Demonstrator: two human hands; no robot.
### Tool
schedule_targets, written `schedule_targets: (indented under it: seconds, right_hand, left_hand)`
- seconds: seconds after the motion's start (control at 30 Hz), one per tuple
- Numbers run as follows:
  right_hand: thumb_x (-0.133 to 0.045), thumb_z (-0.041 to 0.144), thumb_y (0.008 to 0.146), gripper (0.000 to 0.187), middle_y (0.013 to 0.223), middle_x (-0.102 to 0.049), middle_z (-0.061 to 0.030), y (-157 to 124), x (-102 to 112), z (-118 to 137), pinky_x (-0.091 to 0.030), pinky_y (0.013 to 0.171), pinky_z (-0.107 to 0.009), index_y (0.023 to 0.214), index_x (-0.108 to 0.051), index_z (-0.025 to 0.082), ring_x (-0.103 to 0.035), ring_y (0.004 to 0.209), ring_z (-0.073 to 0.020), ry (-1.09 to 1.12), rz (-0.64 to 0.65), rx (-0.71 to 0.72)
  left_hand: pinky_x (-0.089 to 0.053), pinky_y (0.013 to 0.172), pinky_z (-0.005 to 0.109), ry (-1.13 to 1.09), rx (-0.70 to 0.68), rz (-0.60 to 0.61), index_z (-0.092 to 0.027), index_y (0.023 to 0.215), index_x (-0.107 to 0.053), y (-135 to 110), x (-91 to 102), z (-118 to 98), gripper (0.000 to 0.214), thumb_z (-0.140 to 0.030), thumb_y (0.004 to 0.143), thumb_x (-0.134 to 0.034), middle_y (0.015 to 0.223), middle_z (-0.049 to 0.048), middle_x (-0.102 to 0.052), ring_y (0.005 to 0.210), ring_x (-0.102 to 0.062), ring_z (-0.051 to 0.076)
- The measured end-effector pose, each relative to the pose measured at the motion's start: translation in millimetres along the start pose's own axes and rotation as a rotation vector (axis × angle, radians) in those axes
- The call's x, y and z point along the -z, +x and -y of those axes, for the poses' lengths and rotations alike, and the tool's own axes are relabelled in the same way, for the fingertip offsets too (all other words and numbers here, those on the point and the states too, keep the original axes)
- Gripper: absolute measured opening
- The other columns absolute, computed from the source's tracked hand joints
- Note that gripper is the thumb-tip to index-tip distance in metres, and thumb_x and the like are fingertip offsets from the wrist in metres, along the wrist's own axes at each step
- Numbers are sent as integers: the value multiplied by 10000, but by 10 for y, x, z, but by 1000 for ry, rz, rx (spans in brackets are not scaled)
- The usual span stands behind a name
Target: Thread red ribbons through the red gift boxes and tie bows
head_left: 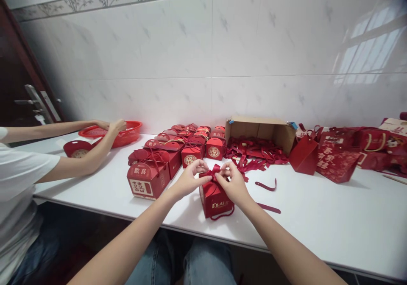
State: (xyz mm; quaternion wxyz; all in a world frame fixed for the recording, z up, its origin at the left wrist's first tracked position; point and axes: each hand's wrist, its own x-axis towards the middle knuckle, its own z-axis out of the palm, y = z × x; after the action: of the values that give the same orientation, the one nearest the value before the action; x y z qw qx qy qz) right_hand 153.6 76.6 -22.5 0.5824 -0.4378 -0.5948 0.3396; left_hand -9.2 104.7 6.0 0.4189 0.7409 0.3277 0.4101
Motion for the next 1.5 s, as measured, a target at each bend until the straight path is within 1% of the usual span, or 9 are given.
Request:
schedule_targets:
  seconds: [0.2,0.43,0.53,0.63,0.87,1.0,1.13,1.3,1.5]
  right_hand:
    - [-519,304,797,155,837,-657,-44,-73,37,81,-453,690,-305,896,-597,214,-593,743,-182,-134,33,124]
    - [-599,279,768,157,860,-557,-74,-97,68,55,-452,757,-348,858,-702,201,-550,807,-203,-386,-25,222]
    - [-622,286,748,129,892,-546,-77,-71,58,33,-425,839,-373,777,-719,205,-537,886,-218,-385,-72,156]
    - [-652,304,712,129,1055,-547,-93,-37,56,30,-374,932,-387,731,-718,195,-521,1013,-238,-282,-76,-15]
    - [-692,424,655,250,1368,-415,-90,7,153,91,-289,1012,-399,686,-722,178,-428,1212,-289,-20,177,-226]
    - [-712,478,626,308,1446,-319,-65,-39,122,60,-291,1018,-393,756,-734,200,-386,1254,-290,182,182,-243]
    - [-707,497,624,322,1426,-342,-70,-81,61,8,-312,1008,-390,755,-736,205,-397,1243,-288,229,89,-241]
    - [-679,501,655,344,1271,-473,-109,-90,40,-12,-330,1002,-383,794,-739,193,-472,1163,-260,130,61,-191]
    - [-580,458,758,300,1156,-574,-94,-134,120,57,-359,987,-388,758,-724,195,-526,1100,-237,-15,87,-134]
  left_hand:
    - [-453,814,299,175,-26,-67,-154,771,-610,36,-70,-59,133,-256,695,-648,803,33,-638,840,-597,171]
    - [-451,806,295,290,-66,-67,-159,770,-641,29,-75,-121,86,-207,701,-621,816,37,-675,829,-609,175]
    - [-463,743,277,323,-50,-86,-162,784,-649,19,-105,-130,94,-193,706,-607,815,33,-686,797,-613,170]
    - [-460,662,249,344,-65,-138,-169,794,-643,11,-151,-94,97,-175,726,-574,795,21,-682,723,-603,148]
    - [-435,596,231,288,-107,-185,-164,767,-638,0,-216,25,73,-169,737,-571,768,18,-673,627,-570,120]
    - [-431,601,222,210,-106,-218,-164,840,-605,10,-245,74,102,-175,744,-571,793,19,-658,647,-575,114]
    - [-452,641,230,137,-129,-239,-164,976,-533,2,-200,121,208,-215,776,-554,869,40,-635,745,-598,128]
    - [-457,749,272,257,-103,-69,-149,833,-643,-60,-101,43,138,-255,771,-579,883,67,-677,845,-612,172]
    - [-461,725,260,360,-23,-93,-152,763,-686,-68,-100,-90,120,-232,758,-596,807,50,-711,776,-628,172]
